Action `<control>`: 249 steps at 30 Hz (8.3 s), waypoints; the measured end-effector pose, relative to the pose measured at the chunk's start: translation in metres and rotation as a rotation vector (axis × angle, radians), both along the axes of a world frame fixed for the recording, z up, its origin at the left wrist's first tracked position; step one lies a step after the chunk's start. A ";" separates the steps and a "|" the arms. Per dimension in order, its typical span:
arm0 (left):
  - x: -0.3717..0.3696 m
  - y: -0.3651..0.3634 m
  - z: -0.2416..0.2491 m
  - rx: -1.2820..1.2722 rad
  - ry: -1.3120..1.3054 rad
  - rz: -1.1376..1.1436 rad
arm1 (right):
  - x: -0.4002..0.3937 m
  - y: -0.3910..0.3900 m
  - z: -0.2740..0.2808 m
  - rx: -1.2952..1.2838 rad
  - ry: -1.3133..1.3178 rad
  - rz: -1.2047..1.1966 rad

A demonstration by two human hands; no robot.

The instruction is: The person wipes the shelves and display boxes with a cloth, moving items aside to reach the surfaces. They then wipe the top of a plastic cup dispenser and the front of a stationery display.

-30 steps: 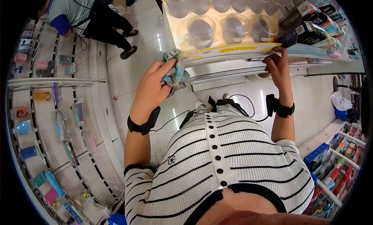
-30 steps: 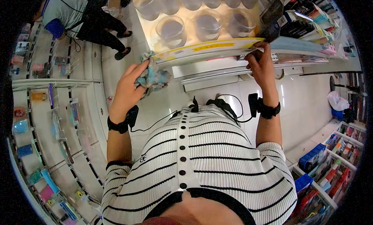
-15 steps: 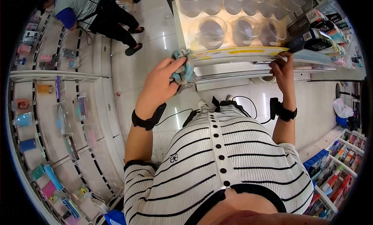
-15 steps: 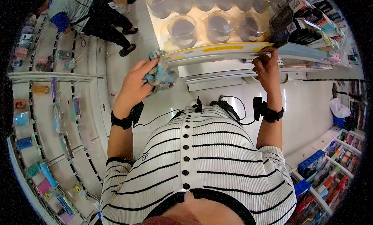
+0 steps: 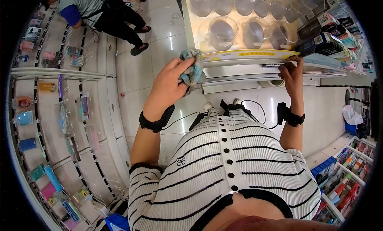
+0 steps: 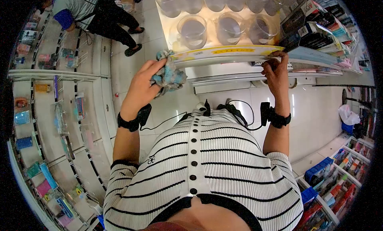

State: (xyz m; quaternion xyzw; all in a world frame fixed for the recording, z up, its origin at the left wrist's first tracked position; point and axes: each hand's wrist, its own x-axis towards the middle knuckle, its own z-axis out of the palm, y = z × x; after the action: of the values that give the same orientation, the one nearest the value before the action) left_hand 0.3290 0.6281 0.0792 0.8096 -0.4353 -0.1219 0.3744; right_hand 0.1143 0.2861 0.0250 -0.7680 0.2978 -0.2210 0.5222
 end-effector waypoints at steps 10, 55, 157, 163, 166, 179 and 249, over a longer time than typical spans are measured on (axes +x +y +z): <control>-0.004 -0.001 -0.003 0.010 -0.019 0.033 | -0.002 -0.001 -0.014 -0.073 -0.066 -0.009; -0.036 0.001 -0.016 0.058 -0.232 0.060 | -0.014 0.048 0.023 -0.183 0.034 0.022; -0.107 -0.146 -0.095 -0.011 -0.919 0.272 | -0.026 -0.007 -0.038 -1.317 0.026 0.045; -0.121 -0.190 -0.105 0.013 -1.038 0.171 | -0.039 -0.031 -0.059 -1.375 0.162 -0.150; -0.118 -0.192 -0.128 0.049 -1.082 0.213 | -0.039 -0.032 -0.064 -1.312 0.125 -0.103; -0.108 -0.145 -0.106 0.403 -0.802 0.131 | -0.023 -0.006 -0.071 -1.226 0.054 0.017; -0.253 -0.456 -0.122 0.035 -1.104 0.103 | -0.191 -0.318 -0.043 -1.276 0.082 -0.176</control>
State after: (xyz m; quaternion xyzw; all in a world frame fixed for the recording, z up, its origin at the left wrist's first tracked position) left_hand 0.0761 0.1721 -0.0431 0.7798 -0.5245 0.3317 0.0828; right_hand -0.0770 -0.0316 -0.0175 -0.9080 0.1896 -0.3672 -0.0689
